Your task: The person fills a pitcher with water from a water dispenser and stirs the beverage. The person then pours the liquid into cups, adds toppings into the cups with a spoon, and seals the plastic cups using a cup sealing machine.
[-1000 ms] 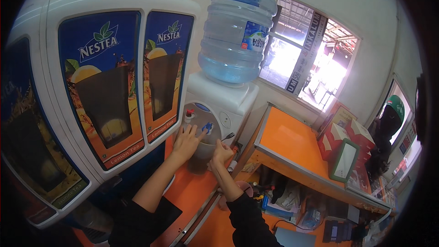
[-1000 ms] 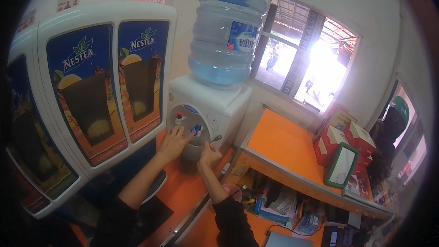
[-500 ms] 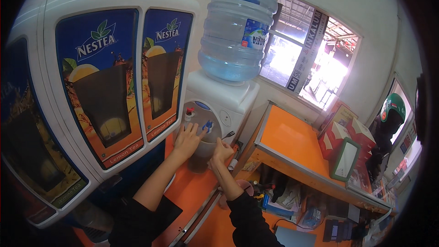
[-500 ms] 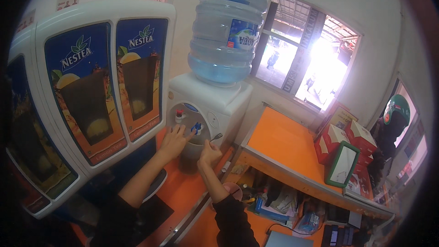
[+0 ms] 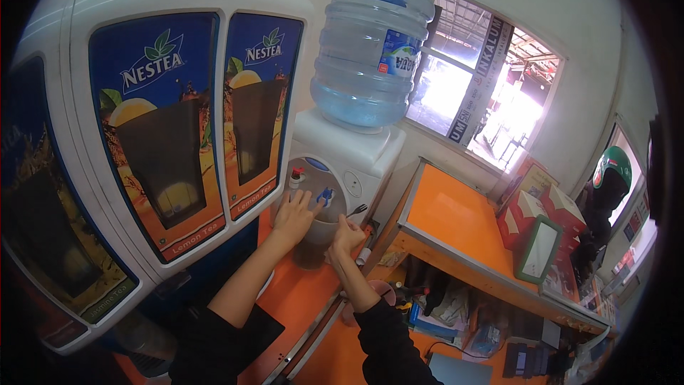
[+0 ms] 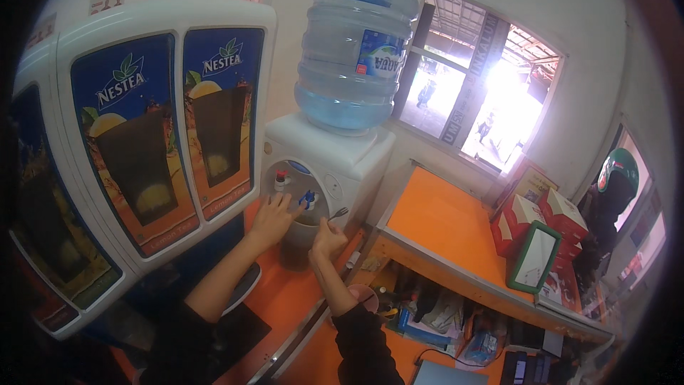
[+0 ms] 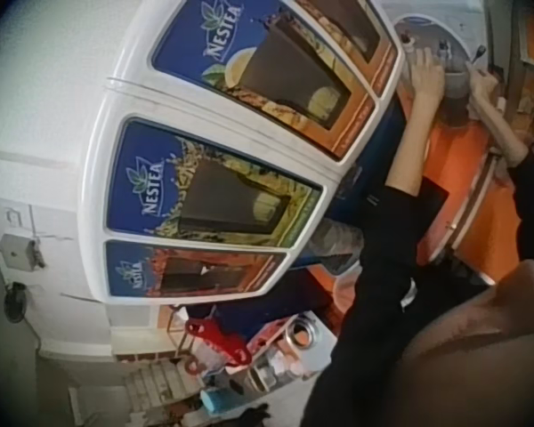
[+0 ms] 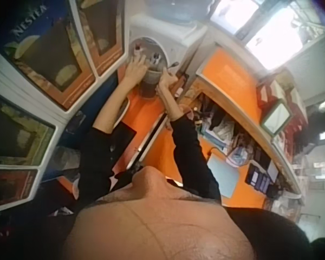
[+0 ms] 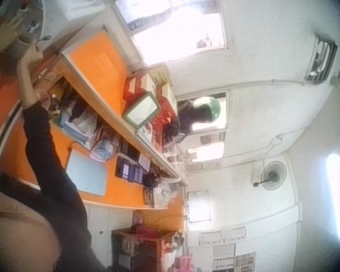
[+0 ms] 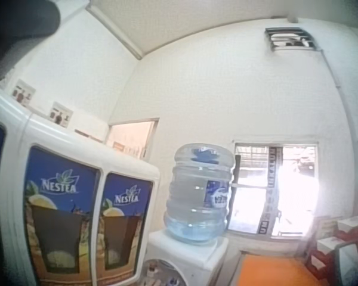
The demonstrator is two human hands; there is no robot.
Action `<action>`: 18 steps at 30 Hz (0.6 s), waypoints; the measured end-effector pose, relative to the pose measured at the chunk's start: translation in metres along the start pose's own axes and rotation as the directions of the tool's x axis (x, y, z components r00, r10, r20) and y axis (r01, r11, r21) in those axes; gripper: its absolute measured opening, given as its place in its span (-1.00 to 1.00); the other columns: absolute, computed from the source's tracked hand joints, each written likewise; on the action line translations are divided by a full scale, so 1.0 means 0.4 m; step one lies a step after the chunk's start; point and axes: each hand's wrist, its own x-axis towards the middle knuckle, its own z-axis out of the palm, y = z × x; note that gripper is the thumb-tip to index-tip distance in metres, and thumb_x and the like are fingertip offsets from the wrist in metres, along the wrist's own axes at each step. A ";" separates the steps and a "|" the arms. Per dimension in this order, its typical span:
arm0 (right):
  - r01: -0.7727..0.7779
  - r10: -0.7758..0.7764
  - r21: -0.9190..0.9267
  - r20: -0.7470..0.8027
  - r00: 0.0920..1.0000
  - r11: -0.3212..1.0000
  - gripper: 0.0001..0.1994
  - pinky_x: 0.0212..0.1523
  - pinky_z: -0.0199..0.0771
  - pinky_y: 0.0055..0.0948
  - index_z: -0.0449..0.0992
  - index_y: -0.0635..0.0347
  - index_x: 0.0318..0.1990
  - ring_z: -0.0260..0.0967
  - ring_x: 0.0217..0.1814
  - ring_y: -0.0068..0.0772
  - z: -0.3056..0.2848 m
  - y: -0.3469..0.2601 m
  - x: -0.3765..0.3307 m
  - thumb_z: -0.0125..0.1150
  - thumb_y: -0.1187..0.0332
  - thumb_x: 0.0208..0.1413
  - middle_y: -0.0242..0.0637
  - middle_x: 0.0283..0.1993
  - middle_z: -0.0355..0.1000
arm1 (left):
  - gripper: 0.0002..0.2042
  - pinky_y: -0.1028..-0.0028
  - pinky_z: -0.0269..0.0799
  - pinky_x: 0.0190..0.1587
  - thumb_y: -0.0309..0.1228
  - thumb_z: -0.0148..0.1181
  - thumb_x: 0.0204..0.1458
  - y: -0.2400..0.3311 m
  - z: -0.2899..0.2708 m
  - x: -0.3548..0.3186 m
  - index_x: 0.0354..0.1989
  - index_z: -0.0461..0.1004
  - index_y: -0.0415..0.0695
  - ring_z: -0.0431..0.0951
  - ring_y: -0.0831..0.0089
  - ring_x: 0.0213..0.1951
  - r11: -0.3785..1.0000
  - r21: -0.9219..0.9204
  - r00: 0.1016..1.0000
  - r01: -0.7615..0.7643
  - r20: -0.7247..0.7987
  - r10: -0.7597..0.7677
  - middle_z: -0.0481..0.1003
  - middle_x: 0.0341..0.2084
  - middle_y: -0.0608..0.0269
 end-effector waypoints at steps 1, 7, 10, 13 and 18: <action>-0.001 0.001 0.000 0.003 1.000 1.000 -0.62 -0.22 0.42 -0.33 0.59 0.38 -0.29 0.49 -0.31 -0.26 0.002 -0.002 -0.003 0.32 0.20 -0.20 -0.12 -0.34 0.55 | -0.40 0.20 0.25 0.00 -0.40 0.18 -0.12 -0.002 0.000 -0.001 0.21 0.29 0.17 0.33 0.24 -0.03 1.000 0.002 1.000 0.002 0.001 -0.002 0.34 -0.13 0.16; -0.023 0.023 -0.035 -0.019 1.000 0.999 -0.63 -0.22 0.42 -0.33 0.60 0.36 -0.31 0.49 -0.32 -0.26 0.004 -0.002 -0.002 0.32 0.20 -0.20 -0.15 -0.37 0.55 | -0.40 0.20 0.27 0.01 -0.38 0.19 -0.12 -0.005 0.008 0.001 0.21 0.29 0.19 0.34 0.23 0.01 1.000 0.004 1.000 -0.010 -0.007 0.010 0.34 -0.11 0.15; -0.025 0.025 -0.002 0.000 1.000 1.000 -0.64 -0.23 0.41 -0.33 0.60 0.34 -0.31 0.49 -0.31 -0.25 0.007 -0.007 -0.013 0.32 0.20 -0.20 -0.15 -0.37 0.55 | -0.40 0.20 0.28 0.02 -0.39 0.20 -0.12 -0.009 0.007 -0.002 0.20 0.30 0.19 0.35 0.22 0.01 1.000 0.012 1.000 0.001 -0.005 -0.001 0.33 -0.10 0.15; -0.024 0.023 -0.055 -0.007 1.000 0.998 -0.65 -0.24 0.41 -0.33 0.60 0.32 -0.31 0.49 -0.32 -0.25 0.002 0.000 -0.001 0.32 0.20 -0.20 -0.15 -0.38 0.55 | -0.39 0.20 0.28 0.03 -0.37 0.23 -0.14 -0.005 -0.003 0.003 0.20 0.30 0.19 0.35 0.23 0.00 1.000 0.013 1.000 -0.016 0.027 0.015 0.33 -0.10 0.15; -0.025 0.025 -0.013 -0.009 1.000 1.000 -0.65 -0.24 0.41 -0.34 0.60 0.31 -0.31 0.48 -0.32 -0.27 0.009 0.005 -0.003 0.33 0.20 -0.20 -0.14 -0.38 0.55 | -0.31 0.17 0.25 0.06 -0.34 0.30 -0.21 -0.009 0.015 0.001 0.22 0.27 0.19 0.31 0.23 0.05 1.000 0.029 1.000 -0.005 0.011 0.004 0.32 -0.06 0.14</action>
